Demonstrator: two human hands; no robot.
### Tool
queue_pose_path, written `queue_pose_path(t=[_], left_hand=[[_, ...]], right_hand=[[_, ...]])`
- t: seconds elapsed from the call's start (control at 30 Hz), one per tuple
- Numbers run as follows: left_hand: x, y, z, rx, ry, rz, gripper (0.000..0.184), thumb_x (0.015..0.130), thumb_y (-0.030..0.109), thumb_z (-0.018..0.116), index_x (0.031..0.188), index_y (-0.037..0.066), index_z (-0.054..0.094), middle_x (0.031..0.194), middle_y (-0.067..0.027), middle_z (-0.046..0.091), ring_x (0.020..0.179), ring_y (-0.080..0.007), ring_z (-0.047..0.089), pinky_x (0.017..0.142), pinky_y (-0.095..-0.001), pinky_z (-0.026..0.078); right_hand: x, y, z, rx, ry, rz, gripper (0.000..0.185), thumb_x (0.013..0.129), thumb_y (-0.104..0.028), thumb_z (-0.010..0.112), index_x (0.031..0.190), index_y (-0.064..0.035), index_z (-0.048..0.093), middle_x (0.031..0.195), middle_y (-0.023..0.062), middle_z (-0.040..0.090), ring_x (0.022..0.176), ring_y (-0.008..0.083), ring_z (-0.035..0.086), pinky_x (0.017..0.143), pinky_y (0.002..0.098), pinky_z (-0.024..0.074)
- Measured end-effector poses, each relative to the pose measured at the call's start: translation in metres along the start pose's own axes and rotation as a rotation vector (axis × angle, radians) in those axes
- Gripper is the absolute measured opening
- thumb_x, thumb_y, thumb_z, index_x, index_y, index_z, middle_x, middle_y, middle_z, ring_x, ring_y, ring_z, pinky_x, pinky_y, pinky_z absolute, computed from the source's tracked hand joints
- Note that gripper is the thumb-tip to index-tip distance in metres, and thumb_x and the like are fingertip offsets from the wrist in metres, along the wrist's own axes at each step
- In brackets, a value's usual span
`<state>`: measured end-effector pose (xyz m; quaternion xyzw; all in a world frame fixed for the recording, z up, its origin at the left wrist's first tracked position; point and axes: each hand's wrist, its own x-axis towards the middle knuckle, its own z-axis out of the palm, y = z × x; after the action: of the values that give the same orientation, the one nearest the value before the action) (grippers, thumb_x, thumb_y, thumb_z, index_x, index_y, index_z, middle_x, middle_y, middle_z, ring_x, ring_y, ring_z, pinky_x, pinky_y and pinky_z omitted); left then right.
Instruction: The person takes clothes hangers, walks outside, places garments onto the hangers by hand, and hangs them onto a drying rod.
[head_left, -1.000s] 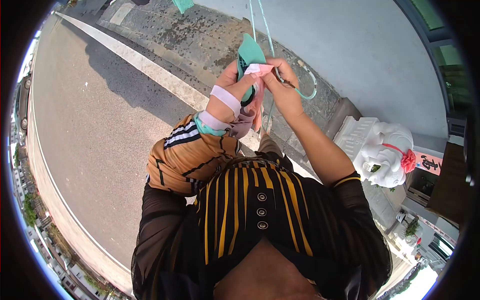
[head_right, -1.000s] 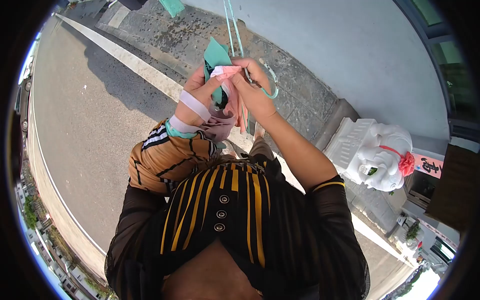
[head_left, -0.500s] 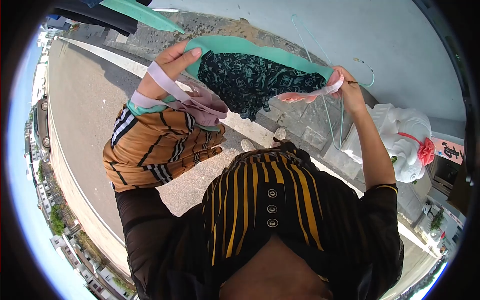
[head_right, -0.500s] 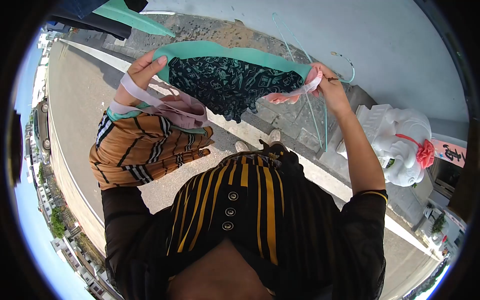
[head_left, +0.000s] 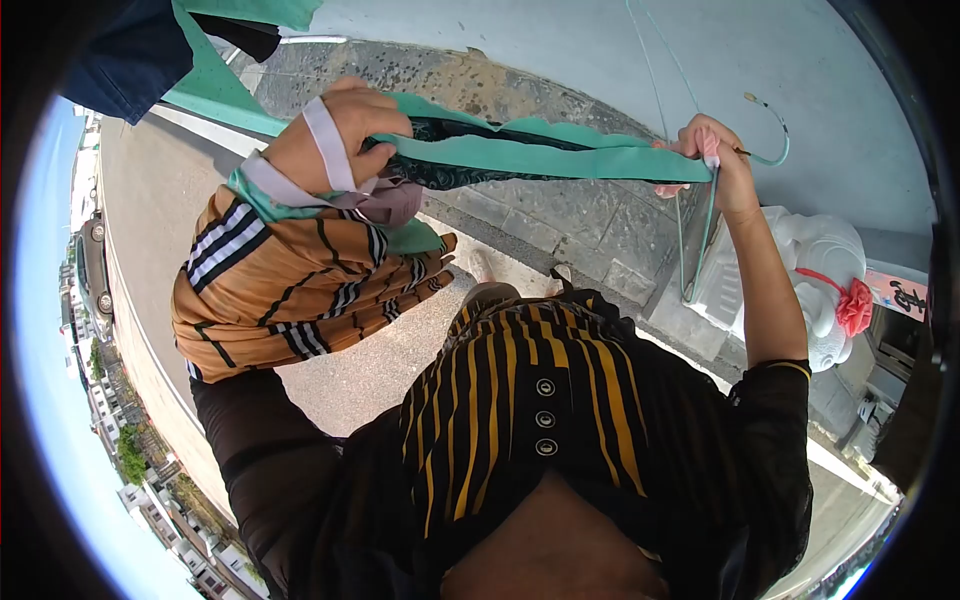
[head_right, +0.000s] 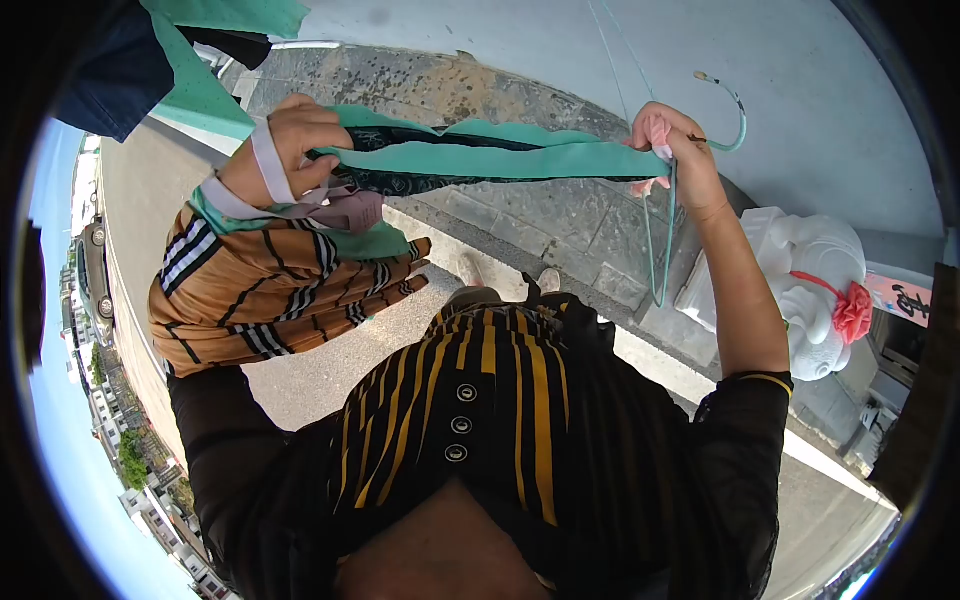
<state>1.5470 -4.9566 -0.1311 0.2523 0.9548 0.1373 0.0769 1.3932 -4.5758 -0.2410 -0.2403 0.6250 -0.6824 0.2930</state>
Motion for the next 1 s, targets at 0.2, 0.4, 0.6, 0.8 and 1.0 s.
queue_pose_path(t=[0.2, 0.4, 0.6, 0.8, 1.0], left_hand=[[0.03, -0.053, 0.02, 0.079, 0.142, 0.108, 0.012, 0.065, 0.002, 0.054, 0.077, 0.003, 0.054, 0.077, -0.0096, 0.051, 0.077, -0.029, 0.051, 0.081, -0.0383, 0.036], [0.049, -0.084, 0.036, 0.026, 0.282, 0.384, 0.01, 0.063, 0.002, 0.049, 0.072, 0.001, 0.052, 0.108, -0.0151, 0.055, 0.081, -0.0304, 0.051, 0.086, -0.0405, 0.036], [0.061, -0.058, 0.039, -0.22, 0.053, 0.472, 0.008, 0.067, 0.003, 0.046, 0.073, 0.001, 0.051, 0.1, -0.0143, 0.057, 0.076, -0.0311, 0.051, 0.077, -0.0388, 0.042], [0.043, -0.053, 0.038, -0.935, 0.011, 0.198, 0.021, 0.087, 0.005, 0.042, 0.106, 0.006, 0.051, 0.088, -0.004, 0.056, 0.083, -0.0134, 0.055, 0.074, -0.0258, 0.043], [0.021, -0.051, 0.032, -0.792, -0.059, 0.119, 0.027, 0.086, 0.005, 0.044, 0.112, 0.006, 0.052, 0.095, -0.0053, 0.057, 0.088, -0.0122, 0.053, 0.081, -0.0244, 0.04]], right_hand=[[0.001, -0.057, 0.055, -0.245, -0.261, 0.014, 0.02, 0.068, -0.019, 0.046, 0.061, -0.0011, 0.049, 0.056, 0.0028, 0.048, 0.056, 0.0103, 0.046, 0.055, 0.021, 0.0352], [-0.008, -0.082, 0.092, -0.235, -0.508, 0.216, 0.024, 0.063, -0.021, 0.047, 0.055, 0.0001, 0.055, 0.053, 0.004, 0.053, 0.051, 0.0099, 0.046, 0.049, 0.0227, 0.0325], [-0.002, -0.069, 0.117, -0.137, -0.43, 0.218, 0.021, 0.066, -0.018, 0.05, 0.061, 0.0005, 0.057, 0.057, 0.0032, 0.053, 0.053, 0.0101, 0.046, 0.051, 0.0233, 0.034], [-0.014, -0.061, 0.104, -0.107, -0.073, 0.023, 0.031, 0.082, -0.021, 0.055, 0.108, -0.0046, 0.056, 0.094, 0.001, 0.057, 0.081, 0.0081, 0.051, 0.073, 0.0224, 0.0434], [-0.018, -0.045, 0.114, -0.413, 0.137, -0.058, 0.03, 0.089, -0.021, 0.046, 0.113, -0.0054, 0.054, 0.103, 0.0041, 0.058, 0.086, 0.0103, 0.053, 0.082, 0.0263, 0.042]])
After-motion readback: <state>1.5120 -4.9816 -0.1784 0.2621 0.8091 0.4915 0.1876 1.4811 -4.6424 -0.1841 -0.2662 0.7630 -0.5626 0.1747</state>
